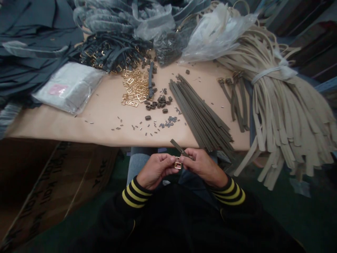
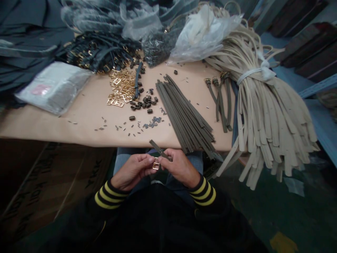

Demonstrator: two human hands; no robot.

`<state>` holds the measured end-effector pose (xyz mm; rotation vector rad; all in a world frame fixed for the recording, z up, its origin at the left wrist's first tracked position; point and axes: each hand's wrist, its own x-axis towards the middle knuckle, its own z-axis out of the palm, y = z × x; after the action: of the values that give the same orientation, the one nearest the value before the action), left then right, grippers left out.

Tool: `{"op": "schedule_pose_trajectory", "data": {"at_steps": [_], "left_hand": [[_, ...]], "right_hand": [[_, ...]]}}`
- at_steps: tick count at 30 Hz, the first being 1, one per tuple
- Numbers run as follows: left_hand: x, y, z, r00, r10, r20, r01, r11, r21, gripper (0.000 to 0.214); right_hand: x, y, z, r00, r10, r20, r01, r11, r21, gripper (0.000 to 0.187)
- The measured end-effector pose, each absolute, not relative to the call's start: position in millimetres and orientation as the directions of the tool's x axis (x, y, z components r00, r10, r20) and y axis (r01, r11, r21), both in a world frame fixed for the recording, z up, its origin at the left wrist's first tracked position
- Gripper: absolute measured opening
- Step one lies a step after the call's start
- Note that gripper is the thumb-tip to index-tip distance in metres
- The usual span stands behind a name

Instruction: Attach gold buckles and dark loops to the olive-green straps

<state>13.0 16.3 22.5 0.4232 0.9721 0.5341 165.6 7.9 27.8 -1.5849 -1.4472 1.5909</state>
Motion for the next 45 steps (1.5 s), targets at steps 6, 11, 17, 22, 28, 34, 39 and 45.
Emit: {"op": "schedule_pose_trajectory", "data": {"at_steps": [6, 11, 17, 22, 28, 34, 39, 45], "left_hand": [[11, 10, 20, 0.492, 0.599, -0.631, -0.269, 0.794, 0.545, 0.02], [11, 5, 14, 0.48, 0.551, -0.682, -0.219, 0.829, 0.515, 0.018], [11, 2, 10, 0.547, 0.526, -0.652, -0.272, 0.848, 0.456, 0.018], [11, 0, 13, 0.524, 0.561, -0.641, -0.311, 0.827, 0.469, 0.025], [18, -5, 12, 0.406, 0.707, -0.579, -0.297, 0.701, 0.648, 0.025], [20, -7, 6, 0.389, 0.773, -0.501, -0.259, 0.613, 0.746, 0.021], [21, -8, 6, 0.434, 0.774, -0.461, -0.29, 0.604, 0.742, 0.025], [18, -5, 8, 0.398, 0.796, -0.457, -0.178, 0.555, 0.812, 0.02]], "right_hand": [[166, 2, 25, -0.239, 0.838, -0.491, 0.175, -0.46, -0.87, 0.022], [169, 1, 22, -0.244, 0.852, -0.464, 0.206, -0.422, -0.883, 0.022], [172, -1, 19, -0.319, 0.834, -0.45, 0.249, -0.384, -0.889, 0.021], [177, -4, 14, -0.329, 0.814, -0.479, 0.176, -0.446, -0.878, 0.022], [174, -7, 13, -0.381, 0.764, -0.521, -0.016, -0.569, -0.822, 0.022], [169, -5, 13, -0.416, 0.745, -0.522, -0.13, -0.617, -0.777, 0.023], [170, -3, 10, -0.427, 0.736, -0.525, -0.172, -0.636, -0.752, 0.024], [166, -5, 10, -0.49, 0.7, -0.519, -0.163, -0.659, -0.734, 0.022]]}}
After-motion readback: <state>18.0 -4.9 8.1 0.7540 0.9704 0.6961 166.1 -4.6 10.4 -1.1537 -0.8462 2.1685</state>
